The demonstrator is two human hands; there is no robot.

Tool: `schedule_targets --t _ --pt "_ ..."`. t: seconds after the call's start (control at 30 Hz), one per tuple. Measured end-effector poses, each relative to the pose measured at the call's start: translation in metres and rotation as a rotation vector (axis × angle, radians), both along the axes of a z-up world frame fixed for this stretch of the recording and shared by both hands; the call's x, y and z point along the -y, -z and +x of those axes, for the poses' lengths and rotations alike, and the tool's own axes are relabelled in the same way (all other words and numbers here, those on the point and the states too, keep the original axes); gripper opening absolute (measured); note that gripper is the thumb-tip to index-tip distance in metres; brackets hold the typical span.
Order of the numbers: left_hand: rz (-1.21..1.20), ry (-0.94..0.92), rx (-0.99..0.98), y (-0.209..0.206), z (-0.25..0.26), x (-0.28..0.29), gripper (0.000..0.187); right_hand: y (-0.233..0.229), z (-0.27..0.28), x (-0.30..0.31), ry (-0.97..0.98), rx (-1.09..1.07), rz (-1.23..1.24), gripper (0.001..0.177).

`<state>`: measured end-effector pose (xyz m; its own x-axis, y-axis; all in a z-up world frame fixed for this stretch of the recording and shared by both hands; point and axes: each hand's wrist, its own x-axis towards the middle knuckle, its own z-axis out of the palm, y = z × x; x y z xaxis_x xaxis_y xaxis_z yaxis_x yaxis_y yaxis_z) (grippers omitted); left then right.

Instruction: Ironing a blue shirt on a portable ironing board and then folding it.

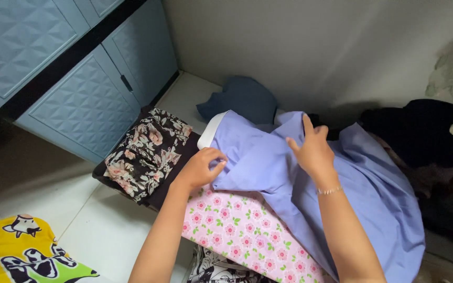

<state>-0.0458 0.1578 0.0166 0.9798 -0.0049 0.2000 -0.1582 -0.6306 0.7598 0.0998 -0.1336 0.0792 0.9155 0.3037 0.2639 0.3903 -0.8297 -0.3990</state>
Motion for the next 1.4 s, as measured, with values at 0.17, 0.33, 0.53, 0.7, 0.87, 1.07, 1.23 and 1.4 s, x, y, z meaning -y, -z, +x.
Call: schedule_targets --t 0.17,0.33,0.53,0.7,0.87,1.07,1.23,1.4 --pt "0.018 0.016 -0.061 -0.007 0.006 0.002 0.032 -0.006 -0.035 0.01 0.049 -0.564 -0.38 0.079" --pt "0.034 -0.097 -0.157 -0.012 0.014 0.007 0.042 0.021 -0.055 0.01 -0.295 -0.678 -0.412 0.066" --pt "0.081 -0.056 -0.075 0.004 0.016 -0.002 0.051 0.021 -0.046 0.022 -0.553 -0.453 0.301 0.035" --pt "0.202 0.071 0.152 -0.014 0.011 0.0 0.068 0.023 -0.01 0.035 -0.2 -0.539 0.3 0.029" --pt "0.202 -0.01 0.115 0.012 0.021 -0.013 0.041 0.036 0.007 0.03 -0.274 -0.424 0.476 0.027" --pt "0.11 -0.132 -0.02 -0.01 0.02 -0.03 0.027 0.03 -0.014 0.024 -0.225 -0.498 0.287 0.025" --pt "0.035 -0.192 -0.202 -0.024 0.013 -0.03 0.03 0.039 -0.011 0.02 -0.318 -0.593 0.381 0.026" --pt "0.189 -0.293 -0.218 0.007 0.015 -0.036 0.039 0.048 -0.003 0.02 -0.229 -0.824 0.516 0.026"
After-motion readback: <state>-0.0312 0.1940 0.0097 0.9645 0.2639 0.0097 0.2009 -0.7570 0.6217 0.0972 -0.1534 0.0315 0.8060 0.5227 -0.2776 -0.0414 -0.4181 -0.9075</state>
